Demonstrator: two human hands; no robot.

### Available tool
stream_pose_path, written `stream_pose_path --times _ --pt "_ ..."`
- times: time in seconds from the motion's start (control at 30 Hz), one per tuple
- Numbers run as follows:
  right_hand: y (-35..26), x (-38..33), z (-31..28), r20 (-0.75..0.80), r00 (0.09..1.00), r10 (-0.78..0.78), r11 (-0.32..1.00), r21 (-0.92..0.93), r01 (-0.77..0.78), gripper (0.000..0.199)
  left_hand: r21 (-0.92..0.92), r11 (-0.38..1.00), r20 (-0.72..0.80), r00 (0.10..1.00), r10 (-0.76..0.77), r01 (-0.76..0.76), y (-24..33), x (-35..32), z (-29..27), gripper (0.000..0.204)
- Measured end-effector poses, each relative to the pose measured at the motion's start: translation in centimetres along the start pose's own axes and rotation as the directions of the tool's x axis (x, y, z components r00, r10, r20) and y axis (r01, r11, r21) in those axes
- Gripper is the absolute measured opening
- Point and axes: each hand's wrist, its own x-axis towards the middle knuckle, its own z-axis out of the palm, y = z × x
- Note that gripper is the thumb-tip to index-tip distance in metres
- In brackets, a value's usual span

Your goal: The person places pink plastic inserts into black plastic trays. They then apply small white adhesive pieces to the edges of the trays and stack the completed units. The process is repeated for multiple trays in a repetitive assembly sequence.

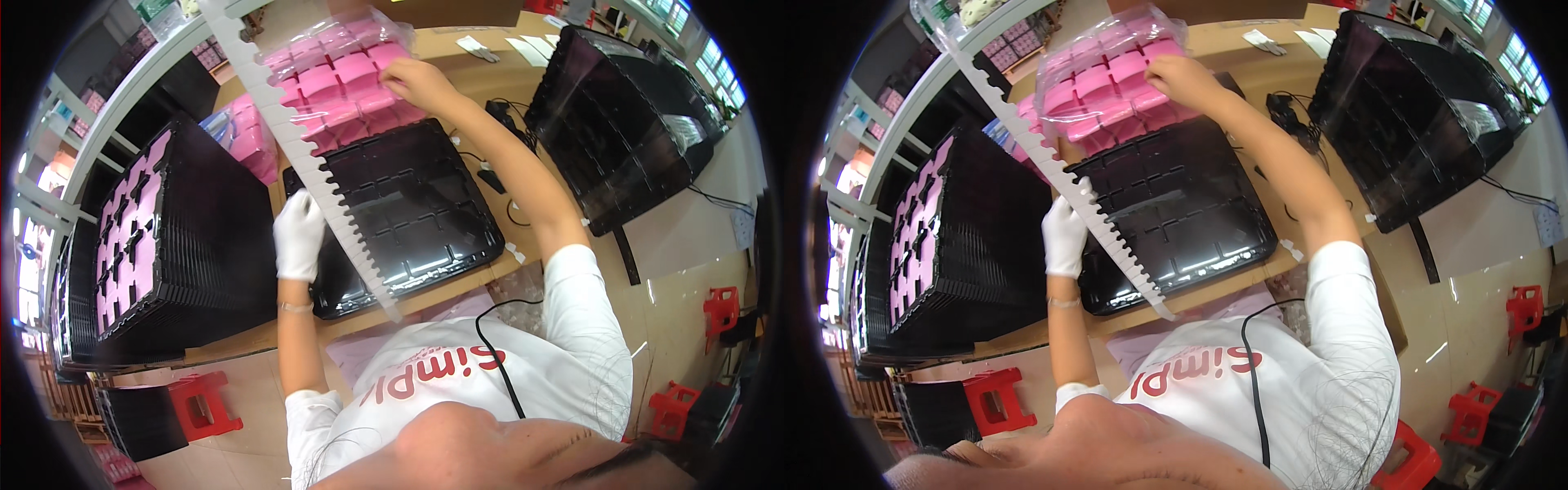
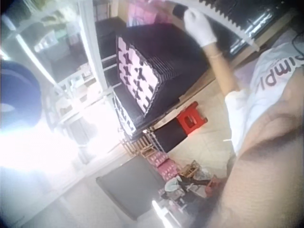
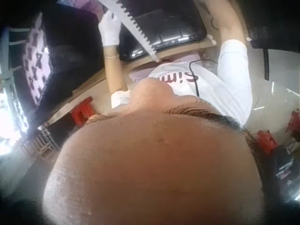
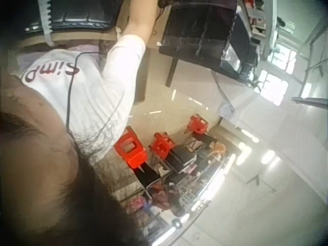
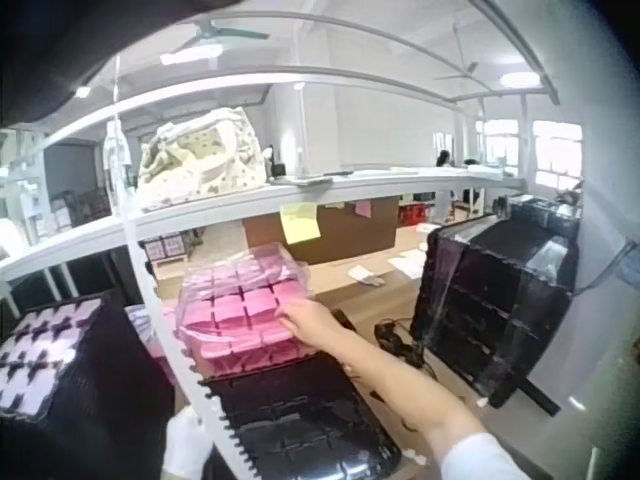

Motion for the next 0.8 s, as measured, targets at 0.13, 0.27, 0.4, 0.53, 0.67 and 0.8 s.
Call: stream_pose_path --times 0.13,0.27,0.4,0.53,0.67,0.8 --pt "5.1 4.1 6.5 0.075 0.997 -0.013 0.993 -0.112 0.022 0.017 -0.12 0.991 0.013 0.998 -0.053 0.054 5.2 5.0 1.4 0.031" --pt "5.8 6.7 6.6 0.405 0.906 0.122 0.989 -0.129 -0.076 0.016 0.095 0.994 -0.025 0.998 0.05 -0.047 2.7 7.5 2.3 0.03" --pt "7.0 7.2 6.4 0.384 0.898 0.215 0.977 -0.085 -0.197 0.015 0.104 0.993 0.145 0.987 -0.073 0.058 2.1 8.7 3.1 0.034" --pt "5.9 7.9 6.8 -0.099 0.94 0.326 0.931 0.208 -0.301 0.016 -0.573 0.733 0.361 0.916 -0.176 0.367 -0.8 10.2 4.7 0.058" --pt "2.2 6.5 4.7 -0.274 0.948 0.16 0.981 0.154 -0.122 0.017 -0.906 -0.048 0.422 0.885 -0.194 0.422 -0.6 10.7 3.5 0.091" --pt "-2.1 2.1 2.0 -0.294 0.956 -0.016 0.997 -0.082 -0.009 0.026 -0.921 -0.214 0.364 0.914 -0.181 0.325 -5.5 10.3 1.0 0.088"
